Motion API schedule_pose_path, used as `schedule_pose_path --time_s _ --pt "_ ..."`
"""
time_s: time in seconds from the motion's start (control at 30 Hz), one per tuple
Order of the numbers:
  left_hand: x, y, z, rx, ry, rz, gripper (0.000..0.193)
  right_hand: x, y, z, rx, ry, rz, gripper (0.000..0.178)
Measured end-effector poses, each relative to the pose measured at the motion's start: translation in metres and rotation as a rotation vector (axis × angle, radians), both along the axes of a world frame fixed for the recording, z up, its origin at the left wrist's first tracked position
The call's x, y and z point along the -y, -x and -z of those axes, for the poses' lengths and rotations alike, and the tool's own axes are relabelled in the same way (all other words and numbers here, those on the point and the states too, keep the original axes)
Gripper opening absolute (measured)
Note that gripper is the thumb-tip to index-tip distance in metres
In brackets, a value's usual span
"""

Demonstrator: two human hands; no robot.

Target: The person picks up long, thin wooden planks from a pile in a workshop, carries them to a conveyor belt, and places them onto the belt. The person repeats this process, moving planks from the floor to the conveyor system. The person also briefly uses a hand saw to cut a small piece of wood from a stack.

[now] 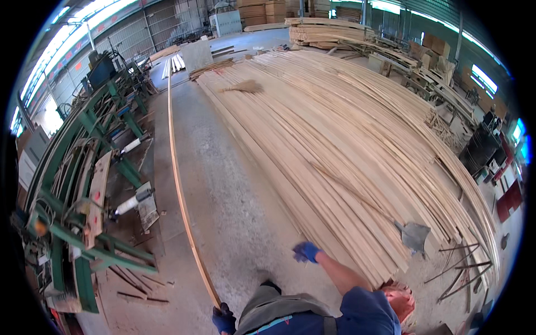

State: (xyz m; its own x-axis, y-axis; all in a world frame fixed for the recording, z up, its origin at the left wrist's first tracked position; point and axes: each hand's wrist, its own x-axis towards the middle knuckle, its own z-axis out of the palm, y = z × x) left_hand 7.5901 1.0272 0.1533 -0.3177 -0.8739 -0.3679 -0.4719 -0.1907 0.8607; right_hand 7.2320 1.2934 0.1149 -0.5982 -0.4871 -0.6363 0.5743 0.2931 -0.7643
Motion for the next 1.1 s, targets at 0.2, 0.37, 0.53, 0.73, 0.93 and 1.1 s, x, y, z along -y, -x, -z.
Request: schedule_pose_path --time_s 0.2,0.37,0.53,0.73,0.93,1.1 --pt "0.154 0.22 -0.025 -0.027 -0.121 0.029 0.022 -0.076 0.041 0.094 0.309 -0.544 -0.165 0.024" --pt "0.271 0.383 -0.012 0.02 -0.074 -0.012 0.019 -0.024 0.163 0.118 0.481 -0.683 -0.234 0.027" --pt "0.361 0.556 -0.03 -0.088 -0.187 -0.061 0.018 0.132 0.434 0.16 -0.004 -0.56 -0.385 0.034" --pt "0.5 0.741 -0.066 0.079 -0.064 0.025 0.021 0.475 0.814 0.067 -0.704 -0.345 -0.415 0.027" --pt "0.678 0.917 -0.018 0.047 -0.059 -0.071 0.024 0.709 0.955 -0.009 0.016 -0.004 -0.114 0.025" --pt "0.817 1.082 -0.023 0.022 -0.113 -0.016 0.02 0.627 0.982 0.141 -0.195 -0.576 -0.622 0.023"
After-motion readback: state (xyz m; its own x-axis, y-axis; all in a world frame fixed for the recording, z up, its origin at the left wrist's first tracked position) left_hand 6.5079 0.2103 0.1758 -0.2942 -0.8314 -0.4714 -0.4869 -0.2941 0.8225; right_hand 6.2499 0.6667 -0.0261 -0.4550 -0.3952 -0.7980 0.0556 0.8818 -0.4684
